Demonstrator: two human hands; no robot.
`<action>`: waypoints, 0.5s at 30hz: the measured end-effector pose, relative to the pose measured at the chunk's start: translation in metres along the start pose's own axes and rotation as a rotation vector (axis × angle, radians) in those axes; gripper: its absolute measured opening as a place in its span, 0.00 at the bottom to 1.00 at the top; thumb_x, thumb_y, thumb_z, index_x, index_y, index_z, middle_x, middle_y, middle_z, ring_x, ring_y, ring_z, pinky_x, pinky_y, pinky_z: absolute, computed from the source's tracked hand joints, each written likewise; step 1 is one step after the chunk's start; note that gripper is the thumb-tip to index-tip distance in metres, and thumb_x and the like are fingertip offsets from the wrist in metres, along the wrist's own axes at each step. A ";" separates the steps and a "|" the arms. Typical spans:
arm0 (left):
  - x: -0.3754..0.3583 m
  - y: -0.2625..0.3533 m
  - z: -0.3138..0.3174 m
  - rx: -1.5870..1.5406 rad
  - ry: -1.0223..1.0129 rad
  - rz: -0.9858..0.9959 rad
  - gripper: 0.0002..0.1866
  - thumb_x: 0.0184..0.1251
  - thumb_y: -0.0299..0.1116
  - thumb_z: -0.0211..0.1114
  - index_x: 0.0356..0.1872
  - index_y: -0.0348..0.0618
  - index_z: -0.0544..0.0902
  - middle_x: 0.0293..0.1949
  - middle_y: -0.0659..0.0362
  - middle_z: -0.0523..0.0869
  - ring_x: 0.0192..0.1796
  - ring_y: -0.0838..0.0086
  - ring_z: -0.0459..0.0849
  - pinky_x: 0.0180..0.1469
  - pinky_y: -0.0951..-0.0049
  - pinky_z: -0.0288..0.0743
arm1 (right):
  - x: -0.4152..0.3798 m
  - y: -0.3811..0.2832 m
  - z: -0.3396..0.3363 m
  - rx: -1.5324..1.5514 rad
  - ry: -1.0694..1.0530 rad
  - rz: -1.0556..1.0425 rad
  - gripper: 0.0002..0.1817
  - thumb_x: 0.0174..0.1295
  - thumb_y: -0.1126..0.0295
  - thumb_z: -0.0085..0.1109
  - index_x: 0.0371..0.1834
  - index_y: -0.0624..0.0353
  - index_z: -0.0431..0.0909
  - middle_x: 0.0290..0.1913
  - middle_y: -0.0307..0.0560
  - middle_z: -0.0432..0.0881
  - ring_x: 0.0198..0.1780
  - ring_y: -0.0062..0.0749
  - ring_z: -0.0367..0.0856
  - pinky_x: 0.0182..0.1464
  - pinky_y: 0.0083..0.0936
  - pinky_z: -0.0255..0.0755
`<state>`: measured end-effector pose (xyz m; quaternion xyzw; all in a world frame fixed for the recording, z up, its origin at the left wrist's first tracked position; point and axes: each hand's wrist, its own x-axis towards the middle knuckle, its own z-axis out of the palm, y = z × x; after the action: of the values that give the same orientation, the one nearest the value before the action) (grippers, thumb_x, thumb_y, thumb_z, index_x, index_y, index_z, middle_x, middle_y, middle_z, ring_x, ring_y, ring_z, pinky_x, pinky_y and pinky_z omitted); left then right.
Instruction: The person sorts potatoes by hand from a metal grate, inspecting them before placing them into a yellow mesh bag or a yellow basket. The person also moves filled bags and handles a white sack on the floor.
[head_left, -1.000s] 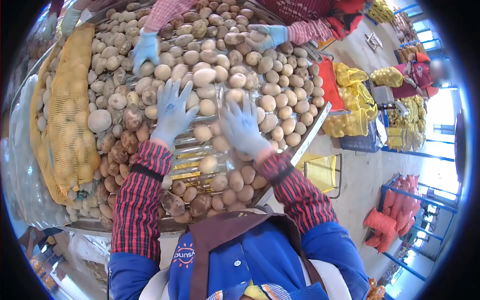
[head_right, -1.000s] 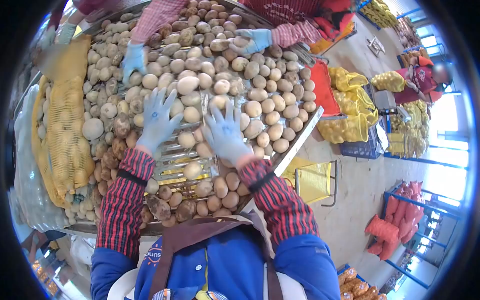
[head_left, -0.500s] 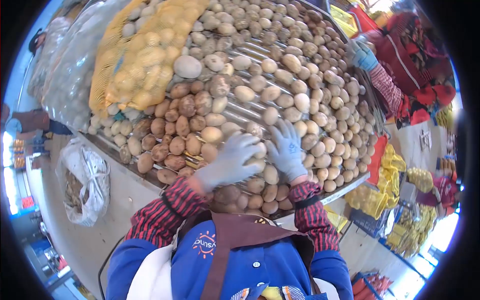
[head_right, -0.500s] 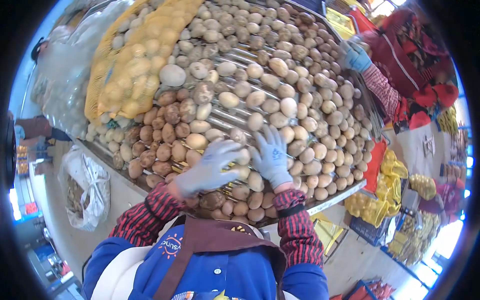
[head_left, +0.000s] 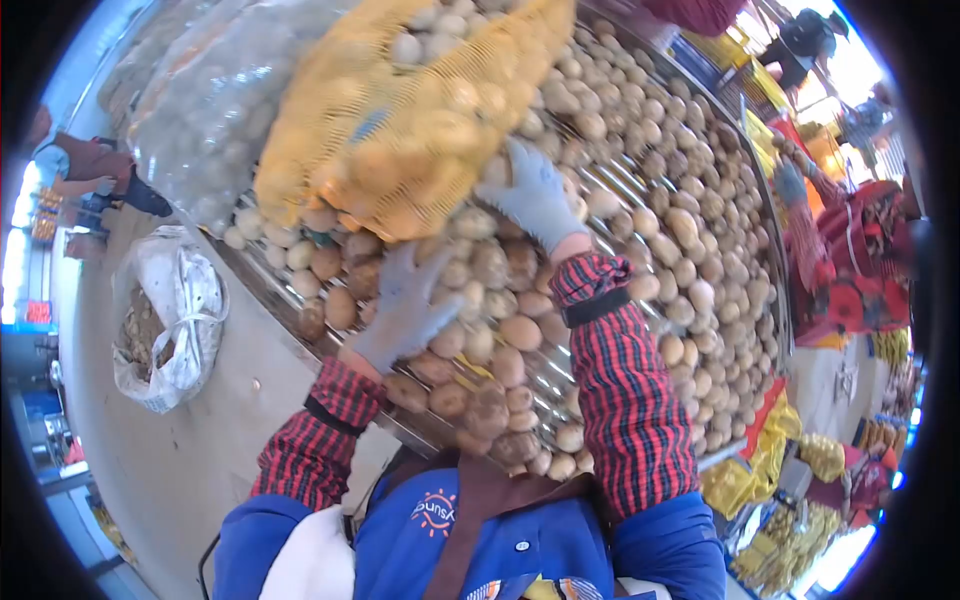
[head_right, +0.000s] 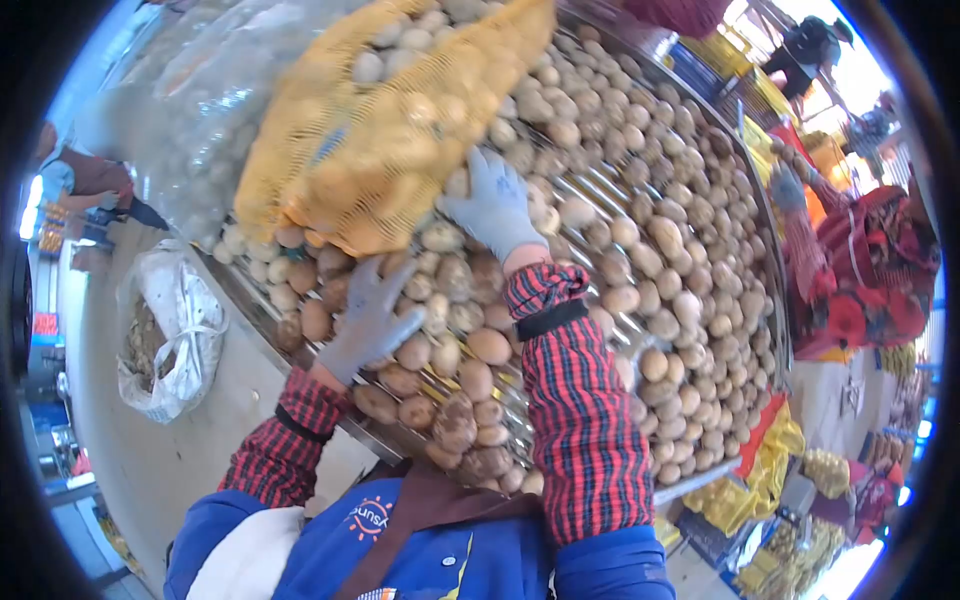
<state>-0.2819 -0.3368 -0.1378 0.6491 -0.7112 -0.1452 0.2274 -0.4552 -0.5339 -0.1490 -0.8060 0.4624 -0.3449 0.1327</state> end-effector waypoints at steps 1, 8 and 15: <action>0.001 -0.001 -0.004 -0.042 -0.015 0.014 0.37 0.62 0.45 0.72 0.73 0.49 0.74 0.69 0.39 0.70 0.72 0.43 0.67 0.75 0.48 0.61 | 0.005 0.000 0.010 -0.005 -0.032 0.008 0.37 0.54 0.52 0.74 0.66 0.59 0.75 0.61 0.59 0.80 0.64 0.58 0.76 0.66 0.48 0.70; -0.015 0.026 0.004 -0.350 -0.189 0.032 0.40 0.57 0.51 0.74 0.71 0.49 0.74 0.63 0.43 0.78 0.68 0.48 0.74 0.70 0.48 0.64 | -0.087 -0.010 -0.036 0.002 -0.105 -0.028 0.36 0.47 0.61 0.78 0.62 0.57 0.77 0.60 0.57 0.79 0.64 0.59 0.74 0.68 0.48 0.69; -0.013 0.062 0.043 -0.505 -0.458 0.296 0.48 0.62 0.53 0.71 0.81 0.52 0.61 0.74 0.38 0.67 0.74 0.39 0.67 0.78 0.47 0.58 | -0.172 0.030 -0.108 -0.440 -0.216 0.114 0.33 0.55 0.62 0.70 0.67 0.52 0.76 0.66 0.54 0.76 0.68 0.56 0.70 0.72 0.51 0.62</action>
<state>-0.3567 -0.3207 -0.1450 0.4134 -0.7714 -0.4234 0.2339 -0.6054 -0.3945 -0.1613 -0.8203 0.5542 -0.1395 0.0220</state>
